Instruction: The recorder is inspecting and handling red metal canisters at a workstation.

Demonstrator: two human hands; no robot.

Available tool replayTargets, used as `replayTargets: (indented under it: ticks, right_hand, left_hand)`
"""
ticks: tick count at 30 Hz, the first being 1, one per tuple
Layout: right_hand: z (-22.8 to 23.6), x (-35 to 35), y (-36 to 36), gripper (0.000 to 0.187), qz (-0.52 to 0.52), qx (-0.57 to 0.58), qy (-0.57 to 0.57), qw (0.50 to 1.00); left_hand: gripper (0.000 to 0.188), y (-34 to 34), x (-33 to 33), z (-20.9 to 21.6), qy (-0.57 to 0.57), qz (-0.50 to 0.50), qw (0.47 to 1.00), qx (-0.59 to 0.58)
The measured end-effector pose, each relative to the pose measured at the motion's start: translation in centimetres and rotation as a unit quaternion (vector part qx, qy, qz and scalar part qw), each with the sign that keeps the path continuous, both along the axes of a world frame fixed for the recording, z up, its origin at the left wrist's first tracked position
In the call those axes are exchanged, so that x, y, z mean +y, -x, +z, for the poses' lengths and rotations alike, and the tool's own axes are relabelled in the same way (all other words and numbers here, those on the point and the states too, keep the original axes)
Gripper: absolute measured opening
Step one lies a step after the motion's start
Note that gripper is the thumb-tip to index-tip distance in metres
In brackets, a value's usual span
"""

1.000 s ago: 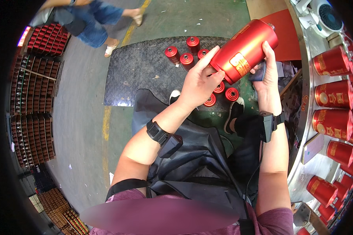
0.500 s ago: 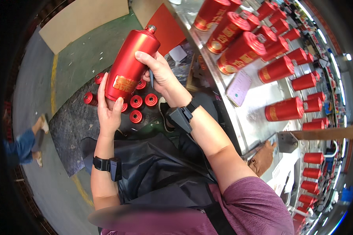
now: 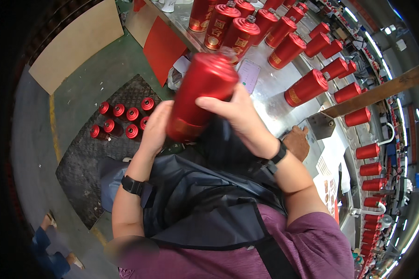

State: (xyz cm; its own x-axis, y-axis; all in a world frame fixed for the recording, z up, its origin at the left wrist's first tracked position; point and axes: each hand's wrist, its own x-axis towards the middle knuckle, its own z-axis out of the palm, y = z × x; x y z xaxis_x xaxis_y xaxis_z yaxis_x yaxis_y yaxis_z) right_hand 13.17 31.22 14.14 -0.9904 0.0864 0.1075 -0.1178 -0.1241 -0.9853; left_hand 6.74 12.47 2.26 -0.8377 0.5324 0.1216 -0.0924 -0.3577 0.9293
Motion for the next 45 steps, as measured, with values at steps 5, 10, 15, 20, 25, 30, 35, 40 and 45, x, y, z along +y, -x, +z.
replayTargets:
  ticks: [5, 10, 15, 20, 25, 30, 35, 40, 45]
  right_hand:
    - [3.7, 7.2, -6.0, 0.068, -0.167, -0.019, -0.155, 0.974]
    - [3.2, 16.0, -8.8, 0.031, -0.318, -0.063, -0.139, 0.936]
    - [1.7, 19.6, -9.9, 0.035, -0.340, -0.084, -0.120, 0.929]
    - [-2.8, 22.1, -10.7, 0.047, -0.339, 0.083, -0.293, 0.890]
    - [-4.6, 22.0, -11.2, 0.059, -0.356, 0.012, -0.252, 0.900]
    - [-3.0, 19.7, -10.9, 0.054, -0.359, -0.003, -0.175, 0.917]
    - [0.6, 15.9, -10.1, 0.033, -0.322, -0.076, -0.082, 0.940]
    - [1.5, 9.5, -6.9, 0.036, -0.372, -0.089, 0.041, 0.923]
    - [0.7, 7.3, -5.6, 0.038, -0.299, -0.121, 0.061, 0.945]
  left_hand:
    - [0.029, 0.1, -0.9, -1.8, 0.161, -0.149, 0.976, -0.001]
    - [0.030, 1.9, -2.2, -2.5, 0.204, -0.094, 0.974, 0.006]
    - [0.030, 2.2, -3.6, -3.7, 0.219, -0.061, 0.973, -0.047]
    - [0.029, 3.0, -3.2, -4.5, 0.282, -0.084, 0.955, -0.031]
    - [0.030, 3.1, -4.0, -5.4, 0.291, -0.067, 0.953, -0.038]
    - [0.027, 2.6, -3.6, -5.6, 0.249, -0.012, 0.968, -0.009]
    - [0.046, -1.1, 1.2, 1.0, 0.147, 0.064, 0.960, 0.230]
    - [0.099, -5.6, 4.8, 5.6, 0.114, 0.006, 0.927, 0.357]
    - [0.083, -6.6, 6.1, 5.2, 0.147, 0.045, 0.933, 0.326]
